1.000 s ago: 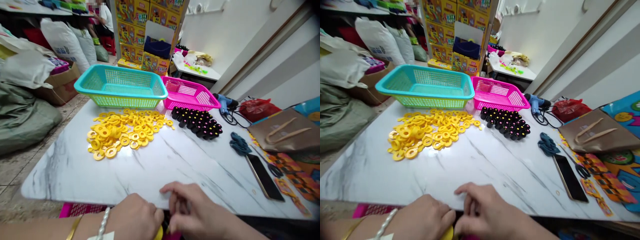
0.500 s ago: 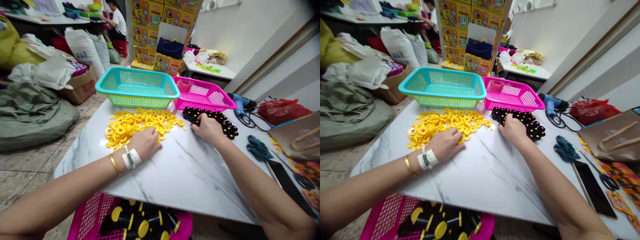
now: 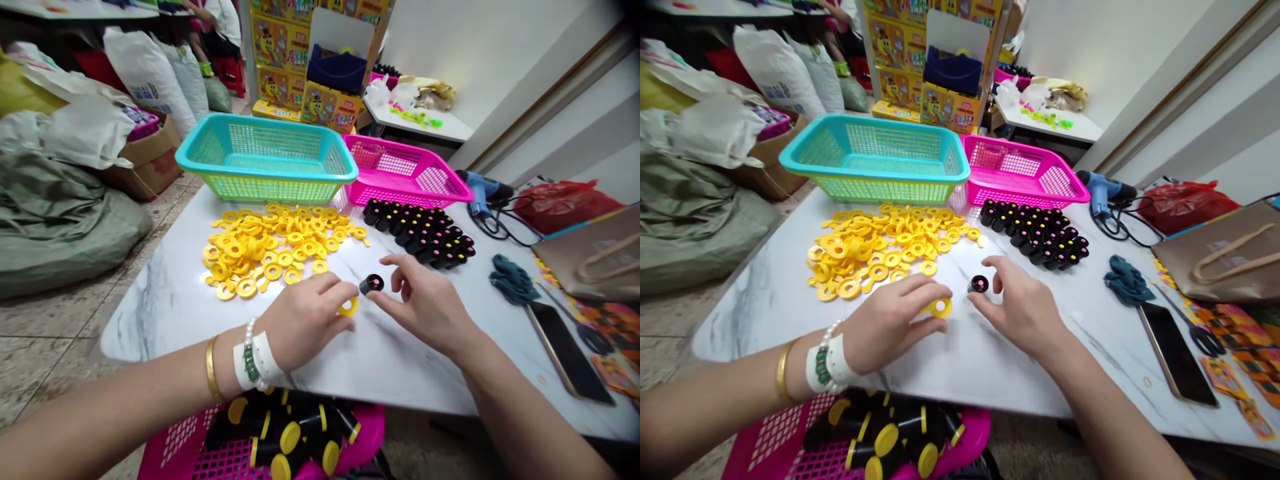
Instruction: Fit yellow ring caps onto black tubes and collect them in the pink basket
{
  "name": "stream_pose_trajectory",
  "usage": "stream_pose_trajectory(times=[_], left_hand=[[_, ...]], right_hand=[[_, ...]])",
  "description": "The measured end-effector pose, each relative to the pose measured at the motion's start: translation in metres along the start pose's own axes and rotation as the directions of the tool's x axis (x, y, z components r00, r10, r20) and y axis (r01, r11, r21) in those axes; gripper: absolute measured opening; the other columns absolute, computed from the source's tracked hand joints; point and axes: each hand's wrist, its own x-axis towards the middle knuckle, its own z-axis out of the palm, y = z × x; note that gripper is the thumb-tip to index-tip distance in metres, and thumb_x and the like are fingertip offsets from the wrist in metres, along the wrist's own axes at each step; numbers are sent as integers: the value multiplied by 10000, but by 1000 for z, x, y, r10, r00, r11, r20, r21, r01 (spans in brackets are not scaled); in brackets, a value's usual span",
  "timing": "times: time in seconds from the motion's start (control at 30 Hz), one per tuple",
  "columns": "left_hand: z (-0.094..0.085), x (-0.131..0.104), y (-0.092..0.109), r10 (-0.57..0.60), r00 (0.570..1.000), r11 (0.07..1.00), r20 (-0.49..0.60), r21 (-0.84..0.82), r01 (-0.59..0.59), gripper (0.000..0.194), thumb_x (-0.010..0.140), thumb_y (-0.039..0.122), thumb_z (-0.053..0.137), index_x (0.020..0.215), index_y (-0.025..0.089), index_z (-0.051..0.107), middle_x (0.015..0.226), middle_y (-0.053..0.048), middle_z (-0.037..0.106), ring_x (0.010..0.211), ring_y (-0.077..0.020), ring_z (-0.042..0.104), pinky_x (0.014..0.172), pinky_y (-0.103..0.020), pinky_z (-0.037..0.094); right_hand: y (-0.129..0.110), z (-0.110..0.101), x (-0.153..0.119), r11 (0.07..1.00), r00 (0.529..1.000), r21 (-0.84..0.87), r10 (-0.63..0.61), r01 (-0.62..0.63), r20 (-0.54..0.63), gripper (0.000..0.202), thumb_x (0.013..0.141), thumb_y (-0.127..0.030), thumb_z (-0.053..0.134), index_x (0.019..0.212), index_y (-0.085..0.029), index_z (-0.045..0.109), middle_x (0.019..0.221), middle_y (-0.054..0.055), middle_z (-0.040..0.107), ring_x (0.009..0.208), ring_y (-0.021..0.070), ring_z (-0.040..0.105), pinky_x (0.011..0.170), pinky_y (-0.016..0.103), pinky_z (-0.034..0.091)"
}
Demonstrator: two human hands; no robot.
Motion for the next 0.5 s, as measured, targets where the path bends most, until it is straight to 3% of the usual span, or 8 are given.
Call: stream_pose_trajectory(times=[0.07, 0.13, 0.23, 0.33, 0.4, 0.5], left_hand=[[6, 1, 11, -147, 983, 964, -106, -239, 118, 289, 792, 361, 730, 969, 184, 584, 880, -21, 632, 751, -142, 585, 683, -267, 482], [16, 4, 19, -372, 922, 804, -102, -532, 266, 343, 742, 434, 752, 823, 177, 540, 737, 18, 586, 632, -111, 534, 582, -238, 451], [35, 9, 28, -544, 837, 499, 59, -780, 379, 381, 752, 467, 715, 707, 180, 470, 607, 53, 491, 548, -87, 476, 500, -208, 394], [50, 12, 37, -512, 823, 289, 249, -852, 437, 399, 810, 547, 624, 731, 198, 447, 526, 80, 427, 428, -75, 407, 408, -203, 332], [54, 12, 44, -504, 834, 287, 223, -868, 406, 402, 823, 572, 603, 748, 196, 481, 575, 56, 477, 467, -90, 459, 438, -224, 396], [56, 6, 54, -528, 849, 469, 2, -833, 294, 375, 800, 531, 666, 703, 177, 586, 872, -38, 587, 843, -159, 597, 726, -290, 526]], right_hand=[[-9, -1, -21, 958, 992, 286, 55, -20, -113, 338, 819, -374, 684, 1111, -253, 563, 842, 35, 643, 681, 190, 612, 596, 301, 466], [-22, 5, -42, 777, 992, 624, 124, -83, -22, 286, 851, -338, 669, 1104, -273, 552, 994, 63, 665, 826, 213, 658, 668, 317, 531], [-44, 23, -66, 428, 978, 881, 139, -199, 154, 351, 814, -301, 731, 1100, -276, 529, 982, 57, 687, 850, 219, 691, 736, 356, 572], [-54, 38, -74, 273, 946, 936, 294, -221, 138, 226, 823, -295, 723, 958, -253, 547, 783, 11, 666, 661, 176, 678, 634, 320, 572], [-53, 43, -76, 259, 919, 940, 377, -221, 113, 270, 802, -311, 744, 988, -260, 555, 813, 20, 665, 707, 188, 680, 653, 324, 573], [-46, 51, -82, 211, 923, 949, 357, -232, 146, 361, 792, -362, 751, 1092, -273, 571, 972, 61, 674, 893, 228, 666, 795, 374, 560]])
